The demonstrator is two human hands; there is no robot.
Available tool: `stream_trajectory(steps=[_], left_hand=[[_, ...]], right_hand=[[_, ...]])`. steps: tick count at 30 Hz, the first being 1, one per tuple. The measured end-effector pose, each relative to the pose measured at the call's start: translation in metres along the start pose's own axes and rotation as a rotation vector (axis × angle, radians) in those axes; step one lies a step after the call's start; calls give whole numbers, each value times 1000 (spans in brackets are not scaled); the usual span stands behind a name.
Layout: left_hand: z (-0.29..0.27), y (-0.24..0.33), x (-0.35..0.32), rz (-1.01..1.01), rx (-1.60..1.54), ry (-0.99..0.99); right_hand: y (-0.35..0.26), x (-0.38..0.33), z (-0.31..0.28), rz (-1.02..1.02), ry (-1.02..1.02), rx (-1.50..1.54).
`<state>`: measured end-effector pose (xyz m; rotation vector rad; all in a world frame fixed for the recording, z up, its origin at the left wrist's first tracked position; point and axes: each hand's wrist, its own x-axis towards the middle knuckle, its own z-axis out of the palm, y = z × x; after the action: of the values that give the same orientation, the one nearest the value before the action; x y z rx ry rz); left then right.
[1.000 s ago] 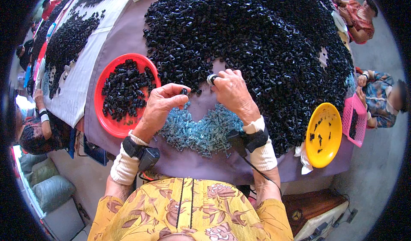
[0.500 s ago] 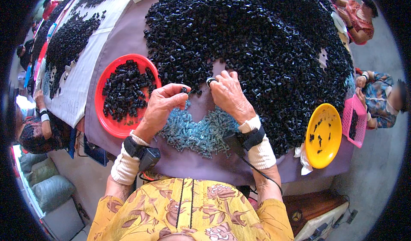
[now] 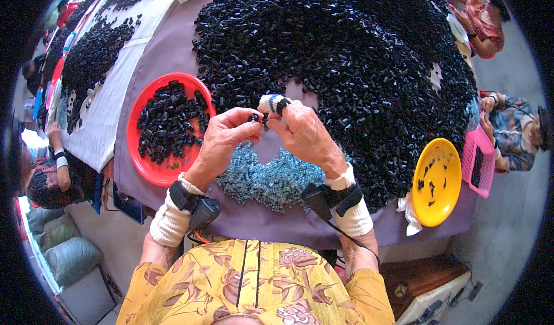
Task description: Manually assembling small black plastic components by joining them together.
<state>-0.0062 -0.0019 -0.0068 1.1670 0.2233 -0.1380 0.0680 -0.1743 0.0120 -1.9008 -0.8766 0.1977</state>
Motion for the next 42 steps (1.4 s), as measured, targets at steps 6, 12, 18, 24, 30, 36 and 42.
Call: stream_trajectory(steps=[6, 12, 18, 24, 30, 36, 42], left_hand=[[2, -2, 1, 78, 12, 2], [3, -1, 1, 112, -1, 36], [2, -4, 2, 132, -30, 61], [3, -1, 1, 138, -52, 82], [3, -1, 0, 158, 0, 83], [6, -1, 0, 176, 70, 93], [6, 2, -3, 174, 131, 52]], right_hand=[[-4, 2, 6, -159, 7, -122], [-11, 3, 4, -36, 42, -155], [-7, 3, 5, -115, -29, -270], [-8, 3, 5, -139, 10, -290], [-18, 9, -1, -225, 124, -267], [-20, 12, 4, -340, 116, -427], [-19, 10, 7, -356, 118, -547]])
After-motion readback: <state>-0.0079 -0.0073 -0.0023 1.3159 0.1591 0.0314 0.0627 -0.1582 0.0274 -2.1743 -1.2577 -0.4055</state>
